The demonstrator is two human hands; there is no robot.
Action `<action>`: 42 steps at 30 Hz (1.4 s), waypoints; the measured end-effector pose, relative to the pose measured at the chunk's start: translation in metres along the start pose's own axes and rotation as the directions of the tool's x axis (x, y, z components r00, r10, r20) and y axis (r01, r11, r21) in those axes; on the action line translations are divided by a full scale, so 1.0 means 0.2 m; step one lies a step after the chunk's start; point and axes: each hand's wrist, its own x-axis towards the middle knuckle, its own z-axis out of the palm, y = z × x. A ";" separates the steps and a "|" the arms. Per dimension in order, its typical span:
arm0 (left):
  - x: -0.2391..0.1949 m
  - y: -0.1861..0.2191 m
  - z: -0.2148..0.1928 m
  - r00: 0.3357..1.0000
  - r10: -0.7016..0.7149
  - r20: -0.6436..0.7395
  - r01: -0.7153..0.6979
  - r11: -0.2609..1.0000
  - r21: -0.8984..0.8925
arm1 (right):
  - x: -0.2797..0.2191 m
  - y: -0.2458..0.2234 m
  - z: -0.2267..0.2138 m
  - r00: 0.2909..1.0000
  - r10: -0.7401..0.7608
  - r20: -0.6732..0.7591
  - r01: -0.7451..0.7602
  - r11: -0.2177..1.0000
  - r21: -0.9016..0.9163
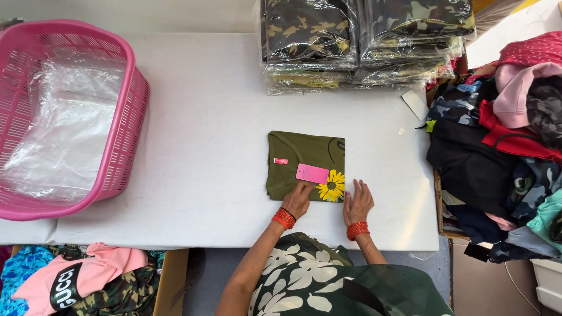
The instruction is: The person folds a green t-shirt on a white table, aligns the edges, and places a pink tag on top. They then place the folded shirt into a clear plastic bag and seal it.
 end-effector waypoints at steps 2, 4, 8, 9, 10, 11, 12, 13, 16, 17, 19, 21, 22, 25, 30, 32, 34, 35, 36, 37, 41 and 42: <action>-0.04 -0.04 -0.01 0.997 -0.071 0.042 0.069 0.996 0.049 | 0.09 -0.07 0.06 0.976 -0.187 0.116 0.176 0.980 0.097; -0.07 -0.08 -0.07 0.994 -0.106 -0.021 0.108 0.987 0.118 | 0.22 -0.22 0.06 0.950 -0.243 0.196 0.232 0.969 0.079; -0.09 -0.11 -0.18 0.967 -0.220 -0.127 0.243 0.946 0.214 | 0.46 -0.38 0.13 0.815 -0.483 0.321 0.484 0.871 0.082; -0.10 -0.13 -0.16 0.966 -0.222 -0.132 0.246 0.945 0.214 | 0.53 -0.37 0.15 0.811 -0.488 0.321 0.489 0.868 0.084; -0.12 -0.15 -0.15 0.974 -0.202 -0.103 0.222 0.941 0.257 | 0.60 -0.37 0.16 0.761 -0.514 0.396 0.533 0.843 0.070; -0.13 -0.17 -0.14 0.980 -0.183 -0.074 0.197 0.933 0.300 | 0.67 -0.37 0.19 0.704 -0.535 0.467 0.578 0.814 0.061; -0.13 -0.17 -0.14 0.979 -0.185 -0.081 0.201 0.932 0.302 | 0.74 -0.39 0.19 0.700 -0.541 0.466 0.583 0.810 0.064; -0.14 -0.17 -0.14 0.977 -0.209 -0.045 0.212 0.920 0.330 | 0.79 -0.40 0.20 0.682 -0.560 0.471 0.619 0.785 0.038; -0.13 -0.09 -0.16 0.964 -0.266 -0.006 0.246 0.884 0.398 | 0.88 -0.42 0.21 0.625 -0.584 0.518 0.681 0.732 0.003; -0.11 -0.06 -0.18 0.958 -0.288 -0.006 0.261 0.858 0.442 | 0.91 -0.44 0.21 0.592 -0.590 0.549 0.709 0.705 -0.008; -0.05 -0.04 -0.19 0.937 -0.349 0.006 0.310 0.840 0.446 | 0.90 -0.50 0.15 0.592 -0.512 0.623 0.661 0.751 -0.011; 0.01 -0.03 -0.18 0.913 -0.406 0.023 0.354 0.821 0.448 | 0.86 -0.49 0.15 0.585 -0.423 0.692 0.606 0.795 -0.025; 0.05 -0.04 -0.16 0.940 -0.339 -0.046 0.329 0.856 0.399 | 0.81 -0.45 0.18 0.701 -0.473 0.534 0.562 0.827 -0.005; 0.20 -0.08 -0.07 0.970 -0.216 -0.110 0.242 0.901 0.361 | 0.65 -0.43 0.24 0.816 -0.492 0.303 0.518 0.856 -0.004; 0.39 -0.11 -0.09 0.989 -0.147 0.028 0.117 0.876 0.467 | 0.47 -0.46 0.22 0.772 -0.411 0.485 0.603 0.713 -0.358; 0.43 -0.07 -0.20 0.868 -0.446 0.218 0.244 0.766 0.595 | 0.48 -0.44 0.18 0.832 -0.353 0.429 0.451 0.879 -0.152; 0.36 -0.13 -0.17 0.877 -0.445 0.182 0.257 0.753 0.606 | 0.41 -0.37 0.17 0.883 -0.249 0.397 0.339 0.924 -0.175; 0.36 -0.17 -0.15 0.892 -0.432 0.136 0.270 0.747 0.608 | 0.42 -0.32 0.16 0.924 -0.148 0.351 0.231 0.951 -0.206; 0.38 -0.18 -0.15 0.894 -0.426 0.139 0.264 0.751 0.606 | 0.40 -0.27 0.17 0.927 -0.143 0.347 0.226 0.951 -0.211; 0.36 -0.18 -0.14 0.888 -0.436 0.146 0.267 0.747 0.610 | 0.35 -0.22 0.17 0.947 -0.099 0.305 0.173 0.958 -0.227; 0.33 -0.20 -0.14 0.907 -0.403 0.121 0.235 0.724 0.649 | 0.18 -0.09 0.18 0.981 -0.055 0.185 0.101 0.963 -0.249; 0.32 -0.19 -0.14 0.907 -0.406 0.114 0.241 0.721 0.650 | 0.11 -0.06 0.18 0.981 -0.062 0.185 0.108 0.963 -0.246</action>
